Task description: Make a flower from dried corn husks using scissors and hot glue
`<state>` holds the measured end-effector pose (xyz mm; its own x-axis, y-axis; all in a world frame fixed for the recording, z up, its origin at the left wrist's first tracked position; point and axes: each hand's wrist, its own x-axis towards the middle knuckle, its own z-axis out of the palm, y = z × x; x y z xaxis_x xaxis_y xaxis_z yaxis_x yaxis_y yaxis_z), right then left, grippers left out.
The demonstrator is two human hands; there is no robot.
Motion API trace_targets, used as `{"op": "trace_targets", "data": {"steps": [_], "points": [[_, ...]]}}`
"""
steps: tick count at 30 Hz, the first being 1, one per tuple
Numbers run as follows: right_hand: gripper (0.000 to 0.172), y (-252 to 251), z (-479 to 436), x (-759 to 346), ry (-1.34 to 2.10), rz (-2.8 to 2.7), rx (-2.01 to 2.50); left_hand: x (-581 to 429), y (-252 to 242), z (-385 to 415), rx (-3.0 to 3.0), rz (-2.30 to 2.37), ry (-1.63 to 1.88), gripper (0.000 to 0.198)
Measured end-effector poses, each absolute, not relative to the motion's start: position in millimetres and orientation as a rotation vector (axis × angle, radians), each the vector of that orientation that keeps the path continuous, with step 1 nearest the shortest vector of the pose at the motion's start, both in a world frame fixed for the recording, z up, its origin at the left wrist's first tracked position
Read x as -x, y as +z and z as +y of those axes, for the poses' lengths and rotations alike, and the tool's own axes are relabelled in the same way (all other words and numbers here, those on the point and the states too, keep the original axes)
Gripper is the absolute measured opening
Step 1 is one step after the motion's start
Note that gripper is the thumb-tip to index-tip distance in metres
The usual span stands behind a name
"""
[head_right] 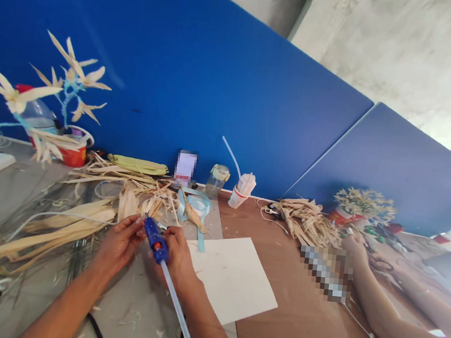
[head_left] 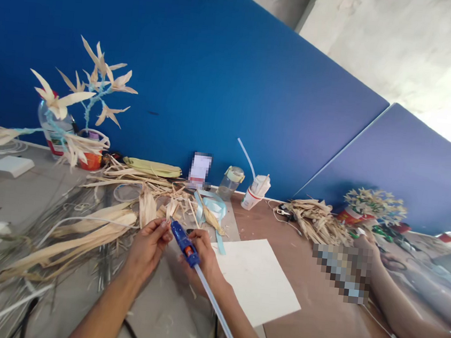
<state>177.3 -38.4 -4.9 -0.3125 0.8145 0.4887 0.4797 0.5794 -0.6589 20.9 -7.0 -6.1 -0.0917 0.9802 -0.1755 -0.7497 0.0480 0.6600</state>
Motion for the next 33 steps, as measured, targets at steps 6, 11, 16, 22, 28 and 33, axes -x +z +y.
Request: {"op": "trace_targets", "data": {"steps": [6,11,16,22,28,33], "points": [[0.021,0,-44,-176,0.28,-2.147,1.105,-20,-1,-8,-0.379,0.749,1.514,0.037],[0.024,-1,-45,-175,0.119,-2.254,1.081,-16,-3,-6,-0.334,0.754,1.51,0.039],[0.022,3,-47,-179,0.121,-2.229,1.075,-15,-4,-6,-0.326,0.711,1.518,0.038],[0.017,7,-45,-180,0.153,-2.192,1.072,-16,0,-8,-0.334,0.715,1.518,0.039],[0.023,7,-44,-179,0.21,-2.242,1.097,-17,-2,-5,-0.342,0.741,1.512,0.039],[0.021,6,-44,-182,0.25,-2.262,1.078,-16,-3,-5,-0.327,0.758,1.507,0.04]]}}
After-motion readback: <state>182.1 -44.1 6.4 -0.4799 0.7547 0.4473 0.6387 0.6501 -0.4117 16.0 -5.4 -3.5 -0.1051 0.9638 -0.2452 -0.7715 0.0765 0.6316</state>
